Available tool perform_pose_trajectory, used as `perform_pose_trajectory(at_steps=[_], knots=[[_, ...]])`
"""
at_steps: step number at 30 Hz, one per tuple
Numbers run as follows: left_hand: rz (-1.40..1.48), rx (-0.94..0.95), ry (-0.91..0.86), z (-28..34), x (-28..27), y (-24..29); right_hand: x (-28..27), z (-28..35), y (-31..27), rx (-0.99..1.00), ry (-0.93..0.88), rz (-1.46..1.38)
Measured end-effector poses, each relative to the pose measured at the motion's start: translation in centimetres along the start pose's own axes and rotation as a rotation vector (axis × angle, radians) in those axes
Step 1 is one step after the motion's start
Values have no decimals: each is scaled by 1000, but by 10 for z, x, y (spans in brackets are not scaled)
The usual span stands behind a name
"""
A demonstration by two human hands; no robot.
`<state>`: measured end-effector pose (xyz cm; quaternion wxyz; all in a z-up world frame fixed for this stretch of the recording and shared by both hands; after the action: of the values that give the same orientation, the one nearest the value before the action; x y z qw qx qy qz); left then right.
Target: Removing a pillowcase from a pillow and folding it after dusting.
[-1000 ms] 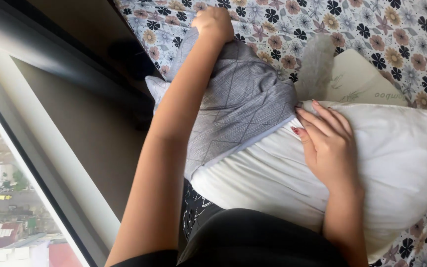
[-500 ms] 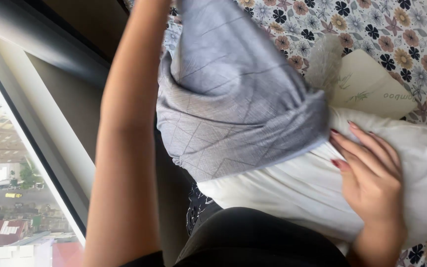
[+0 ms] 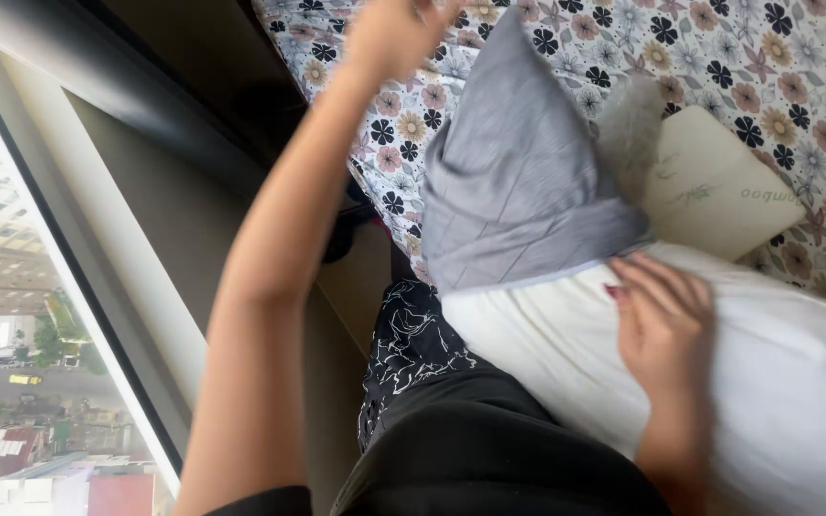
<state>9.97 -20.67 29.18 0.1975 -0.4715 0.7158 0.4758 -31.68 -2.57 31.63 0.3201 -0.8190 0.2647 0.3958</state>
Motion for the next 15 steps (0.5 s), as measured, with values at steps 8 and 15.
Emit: perform_pose_trajectory(at_steps=[8, 15], knots=[[30, -294, -589, 62, 184, 3, 7, 32, 7, 76, 6, -91], [-72, -137, -219, 37, 131, 41, -3, 24, 3, 72, -13, -131]])
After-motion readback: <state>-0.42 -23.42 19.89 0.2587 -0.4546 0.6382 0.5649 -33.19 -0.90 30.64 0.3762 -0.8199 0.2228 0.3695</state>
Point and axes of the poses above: each hand's wrist, its own z-axis away from the middle knuckle, its own x-axis out of the palm, y = z × x, the point moved 10 cm from there along -z, towards the middle knuckle, and after that the axes turned 7 degrees about x, right-handed, at the moved point
